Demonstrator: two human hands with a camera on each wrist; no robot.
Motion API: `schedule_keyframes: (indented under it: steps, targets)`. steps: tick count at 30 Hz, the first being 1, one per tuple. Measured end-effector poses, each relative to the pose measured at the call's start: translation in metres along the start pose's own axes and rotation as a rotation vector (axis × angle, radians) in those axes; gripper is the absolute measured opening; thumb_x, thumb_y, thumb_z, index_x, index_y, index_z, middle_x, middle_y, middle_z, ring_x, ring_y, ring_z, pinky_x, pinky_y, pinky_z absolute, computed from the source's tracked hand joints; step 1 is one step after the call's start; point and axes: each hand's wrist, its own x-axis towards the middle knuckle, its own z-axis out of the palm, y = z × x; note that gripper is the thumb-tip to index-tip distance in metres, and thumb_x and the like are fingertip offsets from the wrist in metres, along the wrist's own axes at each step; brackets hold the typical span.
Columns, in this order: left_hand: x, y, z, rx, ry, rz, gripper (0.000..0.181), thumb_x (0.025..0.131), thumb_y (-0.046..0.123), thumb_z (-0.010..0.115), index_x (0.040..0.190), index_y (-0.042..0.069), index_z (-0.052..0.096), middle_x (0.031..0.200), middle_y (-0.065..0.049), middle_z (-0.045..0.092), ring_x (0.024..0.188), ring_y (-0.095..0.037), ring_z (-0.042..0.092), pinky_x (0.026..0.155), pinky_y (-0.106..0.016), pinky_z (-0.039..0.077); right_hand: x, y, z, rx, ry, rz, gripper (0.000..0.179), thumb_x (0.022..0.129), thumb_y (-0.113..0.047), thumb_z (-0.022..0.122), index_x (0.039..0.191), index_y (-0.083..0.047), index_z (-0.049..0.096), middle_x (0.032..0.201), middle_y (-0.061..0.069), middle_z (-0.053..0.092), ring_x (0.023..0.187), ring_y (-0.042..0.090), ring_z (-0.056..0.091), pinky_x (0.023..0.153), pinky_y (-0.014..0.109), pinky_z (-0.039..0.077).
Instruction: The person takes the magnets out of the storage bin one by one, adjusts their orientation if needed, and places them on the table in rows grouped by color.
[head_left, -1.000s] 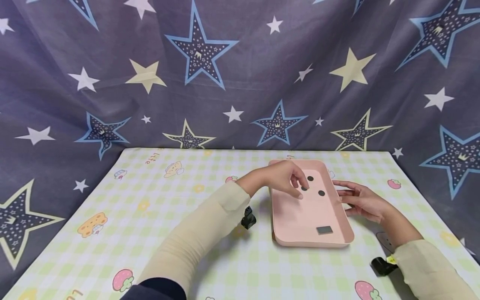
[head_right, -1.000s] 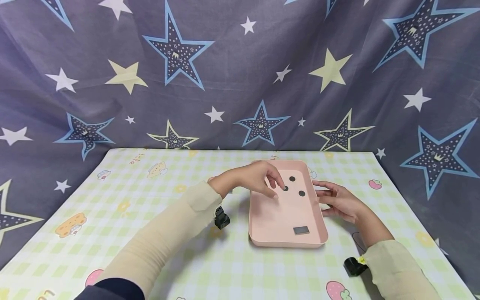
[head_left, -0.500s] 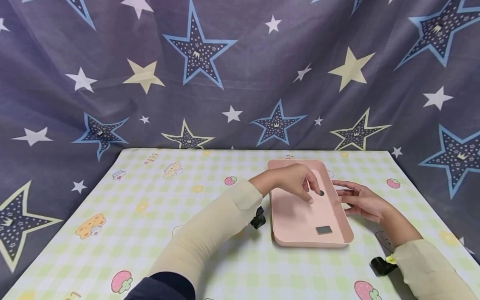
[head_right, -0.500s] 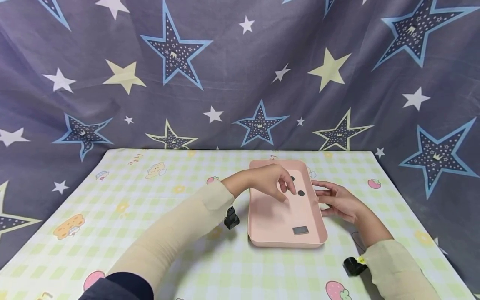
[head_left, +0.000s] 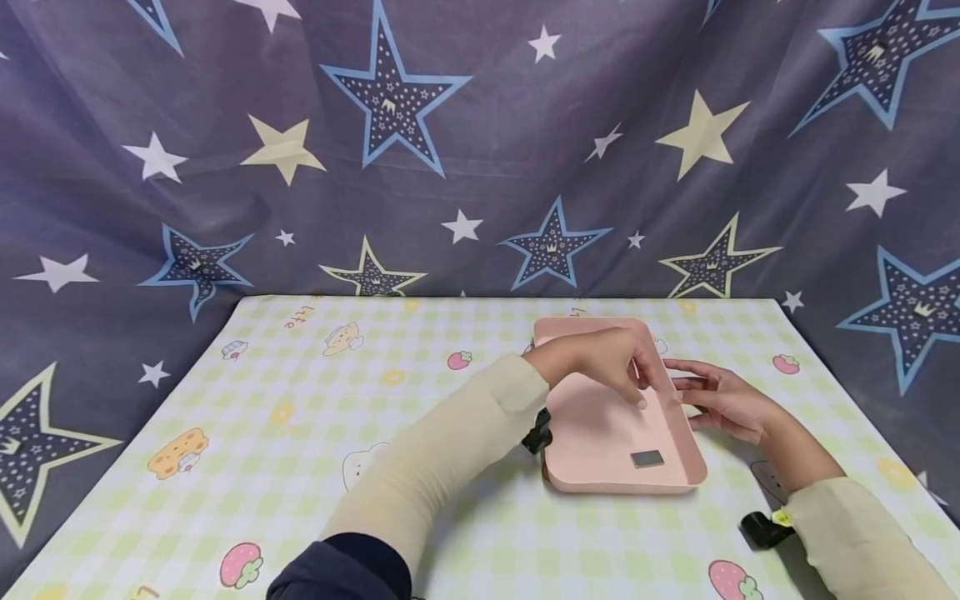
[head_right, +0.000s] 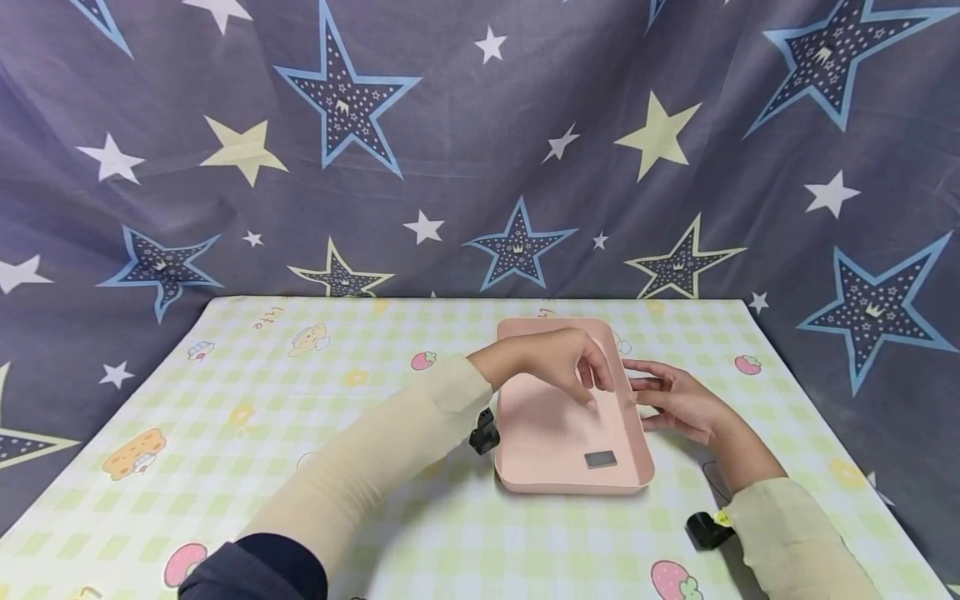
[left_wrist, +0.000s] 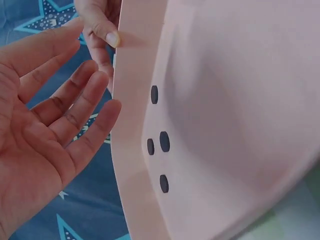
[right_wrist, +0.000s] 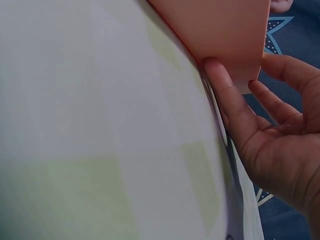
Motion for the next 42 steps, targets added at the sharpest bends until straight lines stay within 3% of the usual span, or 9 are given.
schedule_keyframes:
  steps: [3,6,13,20,27,32,38,42]
  targets:
    - [0.006,-0.003,0.004,-0.062,-0.028,0.045,0.034,0.077,-0.004,0.078,0.11,-0.007,0.071,0.108,-0.017,0.07,0.098,-0.024,0.065,0.085,-0.018,0.049,-0.001,0.0,-0.001,0.003,-0.004,-0.003,0.045,0.1,-0.003,0.054,0.14,-0.02,0.045,0.119,-0.004,0.063,0.106,0.019,0.065,0.081,0.041,0.057]
    - [0.011,-0.004,0.01,-0.129,-0.063,0.039,0.035,0.077,-0.008,0.077,0.111,-0.008,0.07,0.11,-0.018,0.07,0.099,-0.023,0.065,0.086,-0.019,0.05,-0.001,0.0,-0.002,0.01,-0.011,-0.003,0.04,0.1,-0.003,0.053,0.133,-0.027,0.05,0.119,-0.003,0.062,0.105,0.018,0.065,0.081,0.04,0.056]
    - [0.022,-0.007,0.025,-0.161,-0.116,-0.026,0.034,0.077,-0.006,0.078,0.11,-0.007,0.071,0.109,-0.013,0.07,0.096,-0.015,0.066,0.083,-0.018,0.051,0.0,0.001,-0.004,0.031,-0.047,-0.017,0.04,0.101,-0.001,0.05,0.129,-0.03,0.052,0.121,-0.002,0.062,0.105,0.019,0.065,0.082,0.039,0.056]
    - [0.027,-0.006,0.038,-0.099,-0.213,-0.119,0.037,0.077,-0.005,0.079,0.113,-0.003,0.071,0.103,-0.009,0.072,0.09,-0.009,0.063,0.074,-0.014,0.049,0.0,0.002,-0.004,0.025,-0.039,-0.016,0.046,0.1,-0.001,0.051,0.141,-0.02,0.044,0.121,-0.001,0.061,0.104,0.019,0.065,0.078,0.037,0.057]
    - [0.03,0.0,0.048,-0.138,-0.309,-0.207,0.041,0.074,-0.012,0.077,0.113,0.0,0.072,0.101,-0.002,0.074,0.076,-0.003,0.057,0.063,-0.016,0.048,-0.001,0.001,-0.004,0.022,-0.027,-0.011,0.047,0.1,-0.001,0.051,0.144,-0.018,0.042,0.121,-0.003,0.061,0.106,0.015,0.063,0.079,0.038,0.057]
    - [0.031,0.003,0.051,-0.035,-0.333,-0.211,0.041,0.071,-0.013,0.079,0.108,0.003,0.075,0.097,0.003,0.074,0.08,0.0,0.058,0.067,-0.012,0.046,-0.001,0.001,-0.004,0.019,-0.021,-0.003,0.046,0.1,-0.002,0.051,0.141,-0.02,0.044,0.12,-0.003,0.061,0.106,0.014,0.063,0.079,0.037,0.057]
    - [0.032,0.006,0.054,0.139,-0.333,-0.229,0.037,0.068,-0.006,0.084,0.1,0.013,0.079,0.082,0.009,0.068,0.074,0.004,0.051,0.069,-0.007,0.042,0.0,0.002,-0.005,0.03,-0.032,-0.014,0.044,0.1,-0.001,0.051,0.139,-0.021,0.046,0.12,-0.003,0.062,0.105,0.015,0.063,0.078,0.037,0.057]
    - [0.031,0.006,0.054,0.172,-0.319,-0.248,0.038,0.068,-0.005,0.085,0.1,0.016,0.079,0.076,0.01,0.063,0.071,0.005,0.048,0.068,-0.007,0.04,0.0,0.003,-0.005,0.03,-0.035,-0.015,0.045,0.1,-0.001,0.05,0.14,-0.02,0.046,0.12,-0.004,0.061,0.105,0.015,0.063,0.079,0.037,0.057]
